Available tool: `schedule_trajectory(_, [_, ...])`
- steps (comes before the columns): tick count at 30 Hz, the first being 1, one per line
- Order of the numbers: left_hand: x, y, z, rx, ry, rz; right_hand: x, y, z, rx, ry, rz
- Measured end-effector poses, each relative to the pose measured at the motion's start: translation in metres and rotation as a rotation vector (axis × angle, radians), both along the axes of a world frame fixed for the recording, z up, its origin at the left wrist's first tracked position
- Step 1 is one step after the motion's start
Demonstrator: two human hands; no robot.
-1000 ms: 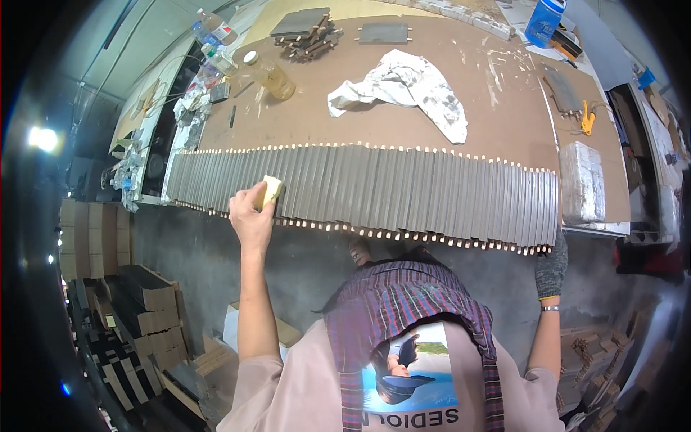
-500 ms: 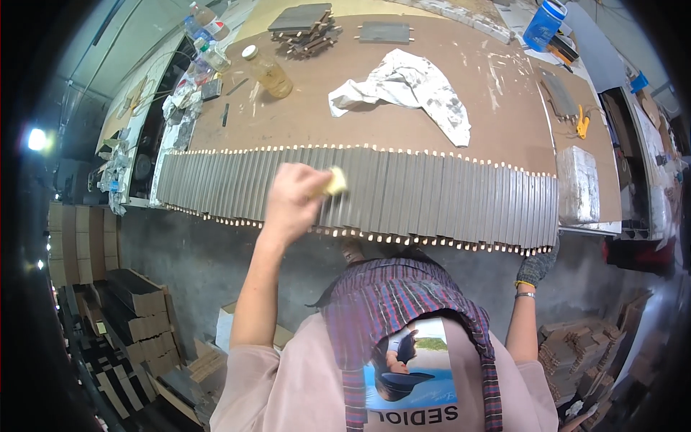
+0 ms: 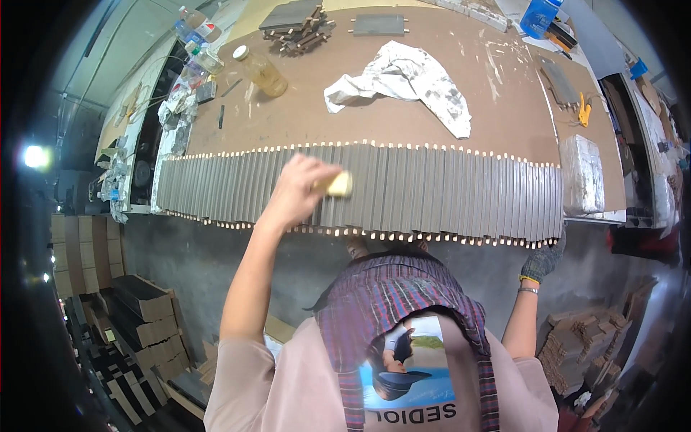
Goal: The person uses a yellow sponge to apply a liquid to the edges and pegs of a long row of connected wooden slats, occasionally picking up and wiping individual wooden components by hand.
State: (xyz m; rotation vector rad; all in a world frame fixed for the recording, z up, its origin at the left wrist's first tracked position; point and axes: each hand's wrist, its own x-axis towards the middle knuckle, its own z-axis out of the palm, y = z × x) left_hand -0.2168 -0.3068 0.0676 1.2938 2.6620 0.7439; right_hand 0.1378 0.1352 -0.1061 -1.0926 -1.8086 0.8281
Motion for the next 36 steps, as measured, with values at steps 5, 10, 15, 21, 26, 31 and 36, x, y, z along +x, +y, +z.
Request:
schedule_trajectory(5, [-0.043, 0.024, -0.01, 0.081, 0.165, 0.172, -0.001, 0.003, 0.008, -0.102, 0.014, 0.038])
schedule_trajectory(10, [-0.009, 0.017, 0.012, 0.019, -0.001, -0.14, 0.007, 0.005, 0.01, -0.044, -0.207, -0.004])
schedule_trajectory(15, [-0.029, 0.022, -0.013, 0.125, 0.101, 0.074, 0.001, 0.007, 0.003, -0.085, -0.053, 0.031])
schedule_trajectory(21, [-0.013, 0.034, -0.013, 0.114, 0.193, 0.104, 0.005, 0.01, 0.003, -0.045, -0.093, 0.012])
schedule_trajectory(26, [0.013, 0.044, -0.018, 0.095, 0.165, 0.154, 0.001, 0.006, 0.008, 0.017, -0.122, 0.01])
schedule_trajectory(31, [-0.016, -0.005, -0.025, 0.031, 0.219, 0.435, 0.011, 0.01, 0.019, 0.013, -0.226, 0.053])
schedule_trajectory(36, [-0.043, -0.071, -0.029, 0.028, 0.178, 0.772, 0.009, -0.004, 0.025, 0.081, -0.263, 0.021])
